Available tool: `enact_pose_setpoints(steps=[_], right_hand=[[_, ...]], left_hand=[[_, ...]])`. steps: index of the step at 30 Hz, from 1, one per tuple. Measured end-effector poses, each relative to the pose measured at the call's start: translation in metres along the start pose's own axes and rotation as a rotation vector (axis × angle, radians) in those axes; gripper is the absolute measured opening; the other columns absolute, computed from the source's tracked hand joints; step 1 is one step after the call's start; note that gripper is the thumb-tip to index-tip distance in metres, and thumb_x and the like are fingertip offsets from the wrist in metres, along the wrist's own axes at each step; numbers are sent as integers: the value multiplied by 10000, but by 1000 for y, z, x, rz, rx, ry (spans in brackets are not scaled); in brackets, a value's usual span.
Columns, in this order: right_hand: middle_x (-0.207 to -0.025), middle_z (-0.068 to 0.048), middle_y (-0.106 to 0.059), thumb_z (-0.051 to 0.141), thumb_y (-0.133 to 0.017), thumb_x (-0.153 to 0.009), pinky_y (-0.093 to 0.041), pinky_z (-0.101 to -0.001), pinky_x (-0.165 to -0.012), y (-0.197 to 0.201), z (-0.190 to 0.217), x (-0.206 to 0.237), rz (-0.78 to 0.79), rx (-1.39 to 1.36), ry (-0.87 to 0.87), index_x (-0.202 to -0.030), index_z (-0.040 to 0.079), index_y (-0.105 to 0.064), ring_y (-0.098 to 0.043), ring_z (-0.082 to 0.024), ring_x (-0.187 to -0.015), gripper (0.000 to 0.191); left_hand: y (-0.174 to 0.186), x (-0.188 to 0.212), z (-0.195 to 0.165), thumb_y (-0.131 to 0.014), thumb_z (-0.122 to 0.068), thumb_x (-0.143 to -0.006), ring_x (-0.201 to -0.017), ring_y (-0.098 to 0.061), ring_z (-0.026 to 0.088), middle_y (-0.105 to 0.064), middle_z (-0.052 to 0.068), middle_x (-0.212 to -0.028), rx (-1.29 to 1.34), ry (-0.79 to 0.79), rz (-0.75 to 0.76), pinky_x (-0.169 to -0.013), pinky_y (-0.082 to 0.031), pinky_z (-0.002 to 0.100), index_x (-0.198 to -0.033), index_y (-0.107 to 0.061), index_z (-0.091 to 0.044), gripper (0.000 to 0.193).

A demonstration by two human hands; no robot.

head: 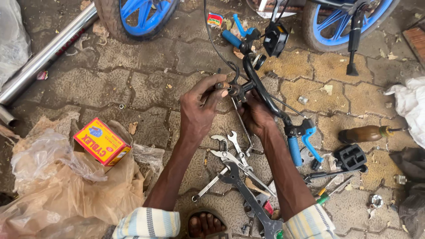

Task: The person works on a children's bicycle lying on the ground, loosening and removing parts from the handlebar stem area by hand and with wrenches. They use a hammer and pliers on the handlebar assembly, reposition the bike, and continue tightening and fitting components on the handlebar.

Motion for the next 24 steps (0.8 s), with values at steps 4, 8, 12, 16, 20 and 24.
enact_pose_setpoints(steps=[4,8,12,16,20,24], right_hand=[[-1140,-64,-677,1,-630,-840,-611,-335,-817,1,-2,3,-50,-236,-18,-1202,69,-598,-686,-181,-952,370],[-1114,-125,-662,180,-721,-1044,-540,-342,-716,-3,-7,-4,121,-180,1,-1293,10,-617,-606,-219,-923,320],[-1171,-42,-697,-21,-657,-819,-585,-289,-807,20,-11,-12,90,-171,30,-1192,82,-613,-664,-158,-1062,389],[-1183,-126,-651,78,-642,-993,-589,-351,-898,32,-15,-17,59,-229,-6,-1205,14,-584,-636,-220,-1040,228],[-1243,-136,-616,21,-652,-1042,-555,-395,-920,18,-8,-19,51,-77,-20,-1263,11,-547,-615,-222,-1076,245],[-1260,-65,-667,-80,-522,-835,-556,-356,-960,1,-4,-2,19,-195,-18,-1207,105,-602,-675,-165,-1110,423]], left_hand=[[-3,-1,0,-705,-214,-959,-1068,-777,211,-779,110,-1145,16,11,10,-880,-642,337,-1243,-698,-77,315],[-3,-2,1,-711,-230,-962,-1064,-778,215,-776,113,-1160,-7,-7,-3,-885,-642,353,-1237,-705,-80,313],[-1,0,5,-721,-231,-950,-1070,-773,233,-777,124,-1161,10,3,-5,-904,-662,377,-1246,-698,-69,338],[-1,1,7,-714,-246,-959,-1077,-769,224,-766,115,-1178,3,1,-14,-869,-629,359,-1233,-702,-92,315],[-2,1,7,-709,-254,-955,-1075,-775,209,-781,95,-1153,30,14,-8,-856,-665,347,-1243,-698,-111,321],[-2,1,7,-716,-232,-954,-1047,-775,195,-784,82,-1135,-14,62,0,-841,-669,342,-1235,-709,-117,304]])
Point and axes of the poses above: each hand's wrist, its own x-axis away from the middle knuckle, its own y-axis out of the back of the hand, z = x × y, the point moved 7 cm from there along -x, towards the middle knuckle
